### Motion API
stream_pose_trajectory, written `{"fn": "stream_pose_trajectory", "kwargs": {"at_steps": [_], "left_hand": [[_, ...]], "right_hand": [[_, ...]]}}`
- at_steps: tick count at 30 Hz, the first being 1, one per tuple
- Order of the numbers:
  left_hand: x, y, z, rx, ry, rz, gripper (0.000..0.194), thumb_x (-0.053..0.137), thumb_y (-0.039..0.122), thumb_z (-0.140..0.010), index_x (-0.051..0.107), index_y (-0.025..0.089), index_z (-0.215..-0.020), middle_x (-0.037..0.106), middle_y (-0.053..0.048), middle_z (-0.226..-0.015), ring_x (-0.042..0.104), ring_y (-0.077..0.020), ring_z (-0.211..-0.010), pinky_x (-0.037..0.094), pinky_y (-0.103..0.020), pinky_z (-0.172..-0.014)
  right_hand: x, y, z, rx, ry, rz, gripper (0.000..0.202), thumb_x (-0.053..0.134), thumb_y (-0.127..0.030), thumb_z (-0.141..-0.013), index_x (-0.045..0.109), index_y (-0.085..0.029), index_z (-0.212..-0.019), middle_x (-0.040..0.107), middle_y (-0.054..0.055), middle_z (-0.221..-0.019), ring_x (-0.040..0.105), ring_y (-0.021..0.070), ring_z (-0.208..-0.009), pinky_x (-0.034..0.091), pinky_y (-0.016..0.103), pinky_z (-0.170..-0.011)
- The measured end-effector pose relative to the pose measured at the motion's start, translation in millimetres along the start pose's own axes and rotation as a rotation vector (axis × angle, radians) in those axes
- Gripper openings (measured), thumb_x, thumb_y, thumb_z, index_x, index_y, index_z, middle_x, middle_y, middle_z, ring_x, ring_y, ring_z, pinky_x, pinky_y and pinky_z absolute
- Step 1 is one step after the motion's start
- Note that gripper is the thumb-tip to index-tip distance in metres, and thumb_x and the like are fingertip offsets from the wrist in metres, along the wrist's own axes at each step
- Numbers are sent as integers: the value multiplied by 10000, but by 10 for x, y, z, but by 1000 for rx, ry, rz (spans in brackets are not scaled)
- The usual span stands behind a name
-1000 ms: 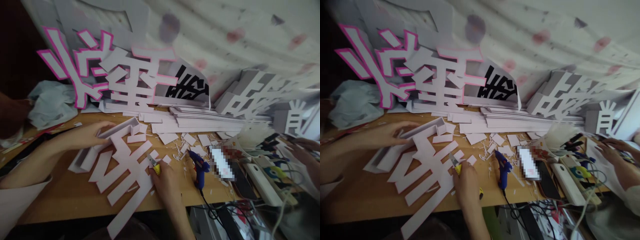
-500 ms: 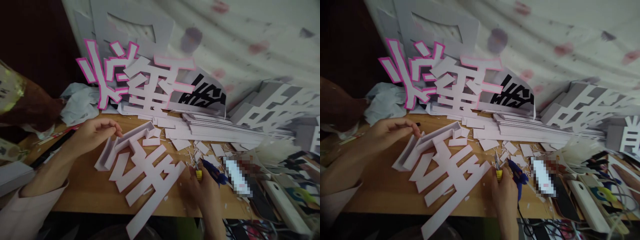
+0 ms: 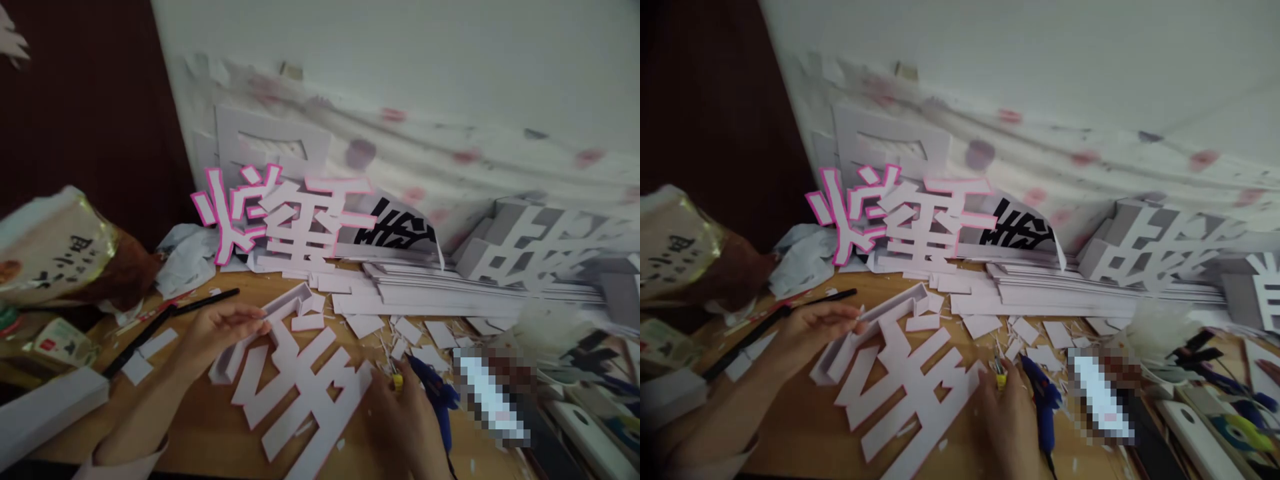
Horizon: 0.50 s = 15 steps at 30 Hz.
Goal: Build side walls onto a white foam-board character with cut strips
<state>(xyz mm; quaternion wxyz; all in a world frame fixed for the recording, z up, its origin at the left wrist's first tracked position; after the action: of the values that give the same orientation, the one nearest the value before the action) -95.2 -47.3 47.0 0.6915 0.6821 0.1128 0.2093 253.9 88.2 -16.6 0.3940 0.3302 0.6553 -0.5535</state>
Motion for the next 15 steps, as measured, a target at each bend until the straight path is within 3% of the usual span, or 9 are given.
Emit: {"fn": "stream_pose_trajectory", "kwargs": {"at_steps": [4, 8, 11, 13, 15], "left_hand": [[33, 99, -33, 16, 50, 19, 307, 863, 400, -639, 750, 177, -818, 774, -46, -712, 754, -212, -737, 610, -279, -720], [69, 81, -94, -11, 61, -77, 348, 825, 503, -675, 740, 182, -781, 770, -58, -722, 748, -219, -743, 607, -272, -716], [154, -20, -99, -40, 85, -141, 419, 793, 593, -675, 731, 187, -763, 763, -53, -739, 736, -210, -751, 595, -248, -716], [235, -128, -70, -79, 116, -141, 477, 784, 659, -634, 727, 200, -751, 763, -43, -761, 730, -207, -755, 584, -232, -709], [398, -244, -35, -125, 47, -185, 472, 763, 677, -646, 726, 214, -728, 758, -35, -764, 721, -202, -780, 566, -218, -716]], "right_hand": [[79, -176, -186, -25, 60, 73, 459, 426, -397, -941, 542, -88, -1261, 674, 222, -1200, 647, 332, -1148, 505, 393, -906], [218, -273, -358, 4, 3, 157, 387, 424, -308, -971, 555, -67, -1244, 670, 237, -1162, 677, 329, -1054, 507, 395, -859], [127, -419, -396, -21, 60, 184, 317, 476, -257, -949, 608, -85, -1181, 680, 229, -1128, 664, 355, -1037, 483, 437, -887], [4, -601, -316, -84, 143, 107, 251, 505, -266, -940, 639, -130, -1103, 693, 204, -1085, 655, 355, -1020, 468, 453, -902], [-30, -853, -157, -203, 145, -115, 213, 469, -318, -977, 637, -192, -1020, 706, 135, -1010, 667, 285, -928, 490, 379, -827]]}}
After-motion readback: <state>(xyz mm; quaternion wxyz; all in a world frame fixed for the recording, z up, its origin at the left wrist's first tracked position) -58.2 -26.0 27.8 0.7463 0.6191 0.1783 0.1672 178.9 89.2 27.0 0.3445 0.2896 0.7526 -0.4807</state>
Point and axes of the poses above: each hand's wrist, its own z-axis away from the middle knuckle, its own x-axis out of the palm, y = z × x, the point moved 8 cm from there along -z, towards the middle knuckle
